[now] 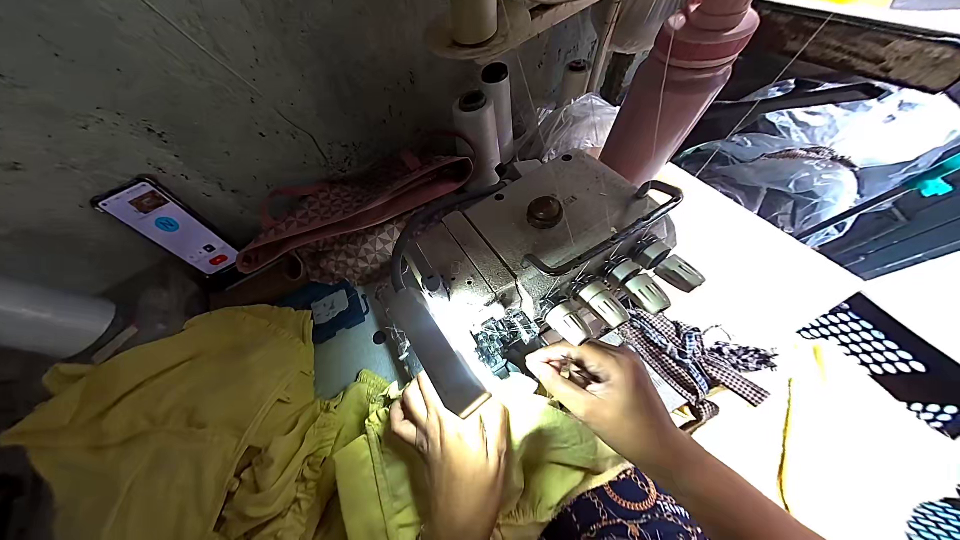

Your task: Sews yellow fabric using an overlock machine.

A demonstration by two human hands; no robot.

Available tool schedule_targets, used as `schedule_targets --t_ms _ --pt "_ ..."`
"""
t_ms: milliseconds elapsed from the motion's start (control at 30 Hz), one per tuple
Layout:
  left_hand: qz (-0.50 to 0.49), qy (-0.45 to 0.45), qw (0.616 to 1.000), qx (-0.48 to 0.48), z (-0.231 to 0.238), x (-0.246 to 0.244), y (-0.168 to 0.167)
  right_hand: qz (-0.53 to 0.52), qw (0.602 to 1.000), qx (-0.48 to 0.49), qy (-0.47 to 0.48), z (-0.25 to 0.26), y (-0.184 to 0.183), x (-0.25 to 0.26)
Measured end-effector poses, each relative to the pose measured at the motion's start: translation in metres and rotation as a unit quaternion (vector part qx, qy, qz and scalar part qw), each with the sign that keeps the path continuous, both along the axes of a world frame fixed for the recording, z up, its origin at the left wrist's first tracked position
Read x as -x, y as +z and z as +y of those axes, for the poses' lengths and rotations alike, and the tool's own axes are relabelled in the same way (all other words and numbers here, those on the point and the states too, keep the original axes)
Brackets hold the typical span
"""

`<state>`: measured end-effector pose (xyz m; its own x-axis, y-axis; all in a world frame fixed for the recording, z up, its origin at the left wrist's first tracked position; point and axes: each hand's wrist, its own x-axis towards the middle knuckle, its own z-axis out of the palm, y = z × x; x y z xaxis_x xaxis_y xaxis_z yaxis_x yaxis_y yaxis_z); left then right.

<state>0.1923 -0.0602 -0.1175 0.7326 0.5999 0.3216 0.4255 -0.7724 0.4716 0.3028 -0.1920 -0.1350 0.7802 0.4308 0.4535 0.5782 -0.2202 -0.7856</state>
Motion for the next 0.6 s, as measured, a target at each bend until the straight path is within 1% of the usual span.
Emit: schedule_targets --t_ms 67,133,200,300,367,467,533,600 --pt "-0.008 -0.012 1.0 -0.002 -0.003 -0.002 0.0 -0.032 0.997 -0.049 0.044 -0.003 0.006 0.003" --pt "-0.023 -0.02 0.999 -0.016 -0.008 -0.004 -0.001 -0.052 0.996 -0.039 0.068 -0.002 0.007 0.009" --pt "-0.026 -0.017 0.999 -0.026 -0.011 -0.007 -0.001 -0.045 0.997 -0.012 0.061 0.002 -0.001 0.014" --pt "-0.023 -0.004 0.999 -0.025 -0.011 -0.008 -0.001 -0.004 0.999 -0.011 0.047 0.005 -0.007 0.015" --pt "-0.019 -0.011 1.0 -0.005 -0.009 -0.006 0.001 0.004 0.999 -0.008 0.042 0.005 -0.007 0.015" --pt "-0.019 -0.07 0.996 0.047 -0.001 0.004 0.005 0.003 0.999 -0.001 0.041 0.002 -0.007 0.015" --pt "-0.031 -0.111 0.992 0.045 0.007 0.008 0.004 0.001 0.999 0.001 0.042 0.002 -0.007 0.014" --pt "-0.048 -0.139 0.989 0.021 0.013 0.01 0.0 0.003 0.999 0.003 0.047 0.002 -0.006 0.014"
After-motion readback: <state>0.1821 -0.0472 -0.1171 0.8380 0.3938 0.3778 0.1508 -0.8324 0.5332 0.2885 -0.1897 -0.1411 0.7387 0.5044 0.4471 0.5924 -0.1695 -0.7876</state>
